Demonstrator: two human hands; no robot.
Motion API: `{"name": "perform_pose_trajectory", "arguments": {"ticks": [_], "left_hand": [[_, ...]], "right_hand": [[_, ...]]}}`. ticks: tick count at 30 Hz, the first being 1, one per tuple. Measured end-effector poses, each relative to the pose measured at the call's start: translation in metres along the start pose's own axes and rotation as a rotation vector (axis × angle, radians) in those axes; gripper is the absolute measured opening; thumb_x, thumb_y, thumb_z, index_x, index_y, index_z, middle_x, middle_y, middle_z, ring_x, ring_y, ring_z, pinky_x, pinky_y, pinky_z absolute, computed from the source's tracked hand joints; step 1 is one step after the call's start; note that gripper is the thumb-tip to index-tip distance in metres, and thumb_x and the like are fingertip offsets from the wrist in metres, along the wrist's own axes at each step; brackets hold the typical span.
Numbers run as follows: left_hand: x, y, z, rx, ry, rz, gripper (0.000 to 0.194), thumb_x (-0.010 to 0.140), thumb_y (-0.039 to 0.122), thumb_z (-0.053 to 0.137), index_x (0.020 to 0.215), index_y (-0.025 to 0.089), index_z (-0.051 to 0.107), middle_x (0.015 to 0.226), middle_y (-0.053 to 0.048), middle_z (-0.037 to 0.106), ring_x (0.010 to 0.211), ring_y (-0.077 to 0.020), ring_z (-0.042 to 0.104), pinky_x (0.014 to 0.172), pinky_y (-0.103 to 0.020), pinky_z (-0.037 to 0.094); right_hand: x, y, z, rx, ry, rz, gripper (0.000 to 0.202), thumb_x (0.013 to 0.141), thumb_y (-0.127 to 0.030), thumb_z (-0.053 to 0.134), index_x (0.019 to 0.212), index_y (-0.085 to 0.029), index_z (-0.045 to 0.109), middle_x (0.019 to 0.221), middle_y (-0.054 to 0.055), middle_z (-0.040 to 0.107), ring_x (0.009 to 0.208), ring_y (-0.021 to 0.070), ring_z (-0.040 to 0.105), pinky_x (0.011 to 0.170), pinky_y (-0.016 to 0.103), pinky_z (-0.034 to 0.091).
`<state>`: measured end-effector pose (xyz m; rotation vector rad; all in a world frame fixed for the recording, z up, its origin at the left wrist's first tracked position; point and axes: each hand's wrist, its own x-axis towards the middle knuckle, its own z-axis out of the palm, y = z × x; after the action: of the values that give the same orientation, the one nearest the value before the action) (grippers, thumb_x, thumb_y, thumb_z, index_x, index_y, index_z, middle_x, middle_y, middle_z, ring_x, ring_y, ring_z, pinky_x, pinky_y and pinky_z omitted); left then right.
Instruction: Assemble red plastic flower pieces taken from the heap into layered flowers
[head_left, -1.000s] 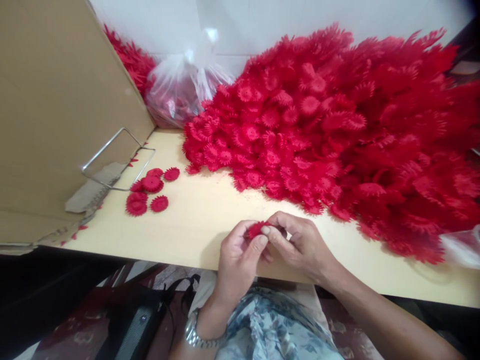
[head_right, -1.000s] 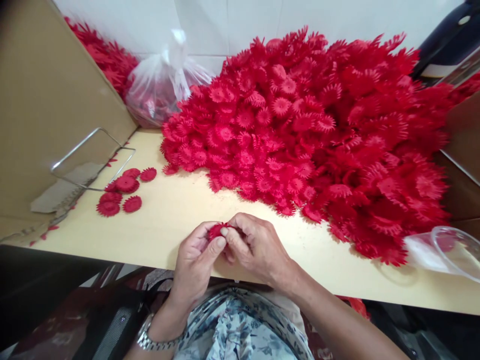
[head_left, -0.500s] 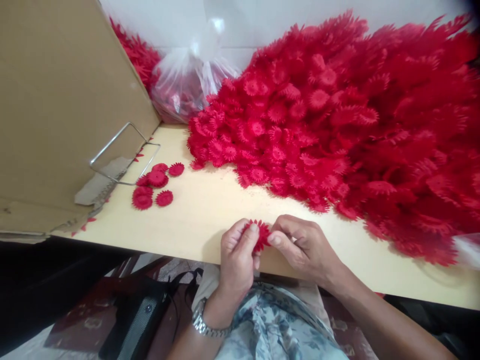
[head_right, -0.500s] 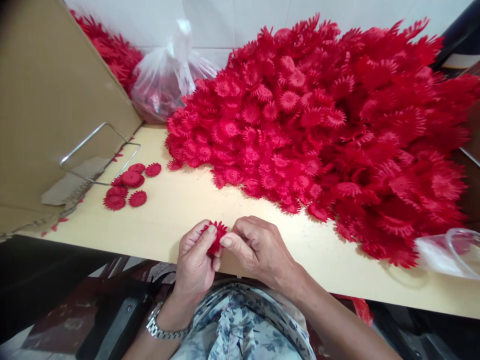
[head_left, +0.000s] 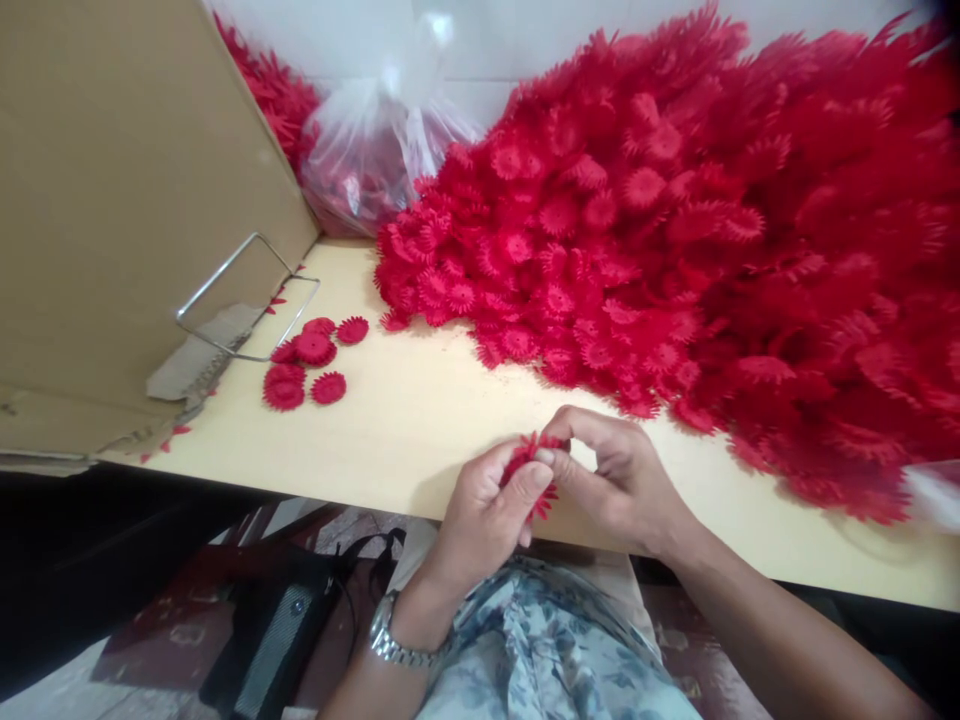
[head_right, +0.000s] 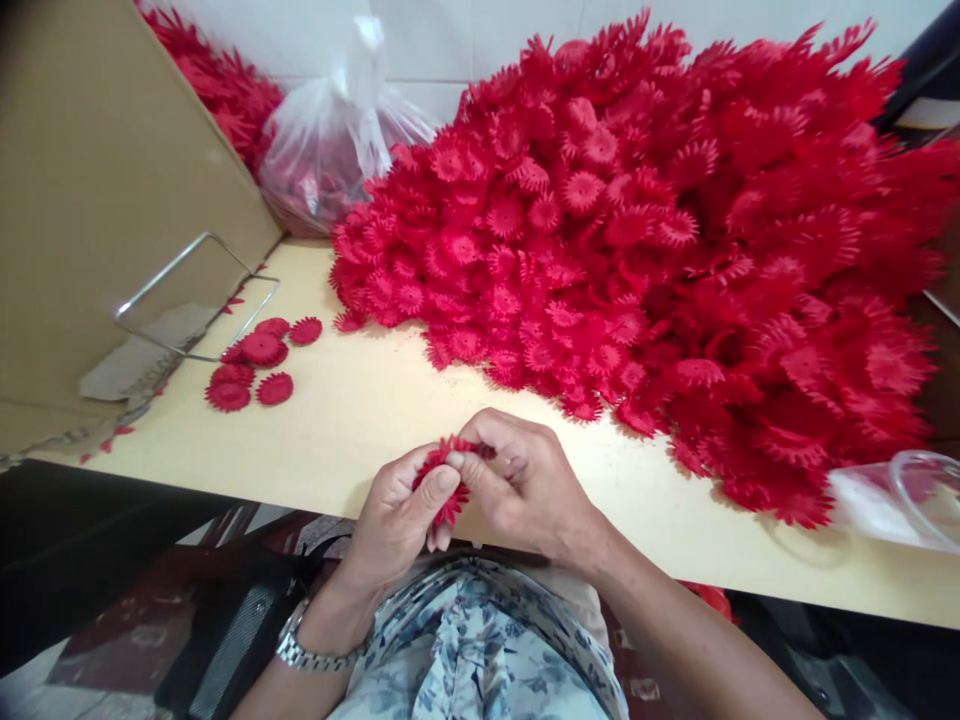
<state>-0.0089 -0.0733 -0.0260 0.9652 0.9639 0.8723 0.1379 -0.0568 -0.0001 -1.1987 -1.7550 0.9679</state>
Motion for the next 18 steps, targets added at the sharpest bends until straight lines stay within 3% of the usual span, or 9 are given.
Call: {"name": "perform_pose_trajectory", "arguments": {"ticks": [2,5,8,10,15,18], "left_hand": [[0.0,0.002,-0.001,-0.066,-0.052,-0.043,0.032,0.08,0.045,0.058,0.069,0.015,0.054,0.048,0.004,0.052,0.037,-0.0066,0.048,0.035,-0.016,0.037],[0.001,0.006,-0.001,-0.255,-0.024,-0.073,0.025,0.077,0.038,0.063,0.072,0.014,0.055,0.064,0.0,0.062,0.043,-0.0109,0.058,0.039,-0.022,0.048],[0.004,0.011,0.001,-0.357,0.045,-0.082,0.018,0.073,0.027,0.066,0.076,0.012,0.056,0.07,-0.002,0.065,0.045,-0.0113,0.06,0.041,-0.023,0.05],[0.005,0.013,0.001,-0.352,0.093,-0.074,0.016,0.072,0.025,0.065,0.073,0.011,0.057,0.063,-0.002,0.064,0.04,-0.0096,0.057,0.037,-0.02,0.047],[0.006,0.011,-0.001,-0.265,0.151,-0.104,0.025,0.073,0.033,0.065,0.063,0.014,0.053,0.046,0.004,0.055,0.027,-0.0069,0.045,0.024,-0.015,0.031],[0.007,0.009,-0.003,-0.168,0.146,-0.111,0.032,0.075,0.04,0.064,0.06,0.015,0.05,0.042,0.006,0.051,0.024,-0.0039,0.039,0.024,-0.013,0.025]], "right_hand": [[0.006,0.008,-0.01,-0.034,0.195,0.041,0.014,0.086,-0.026,0.052,0.073,-0.019,0.054,0.062,-0.002,0.055,0.055,0.0109,0.051,0.05,0.022,0.04],[0.022,0.021,-0.041,-0.447,0.463,-0.007,0.013,0.085,-0.027,0.052,0.079,-0.019,0.06,0.066,0.001,0.059,0.059,0.0141,0.054,0.055,0.026,0.043],[0.038,0.029,-0.071,-0.964,0.456,-0.106,0.026,0.084,-0.024,0.051,0.102,-0.013,0.065,0.094,0.014,0.066,0.084,0.0251,0.06,0.075,0.039,0.046],[0.04,0.029,-0.08,-1.095,0.422,-0.179,0.035,0.085,-0.023,0.051,0.115,-0.009,0.061,0.106,0.02,0.064,0.092,0.0289,0.059,0.081,0.042,0.045],[0.024,0.012,-0.06,-0.833,0.359,-0.314,0.023,0.087,-0.021,0.051,0.1,-0.012,0.067,0.089,0.013,0.069,0.08,0.0221,0.063,0.071,0.033,0.05],[0.013,-0.002,-0.037,-0.506,0.165,-0.269,0.016,0.088,-0.021,0.052,0.093,-0.017,0.066,0.084,0.007,0.068,0.076,0.016,0.063,0.064,0.025,0.049]]}}
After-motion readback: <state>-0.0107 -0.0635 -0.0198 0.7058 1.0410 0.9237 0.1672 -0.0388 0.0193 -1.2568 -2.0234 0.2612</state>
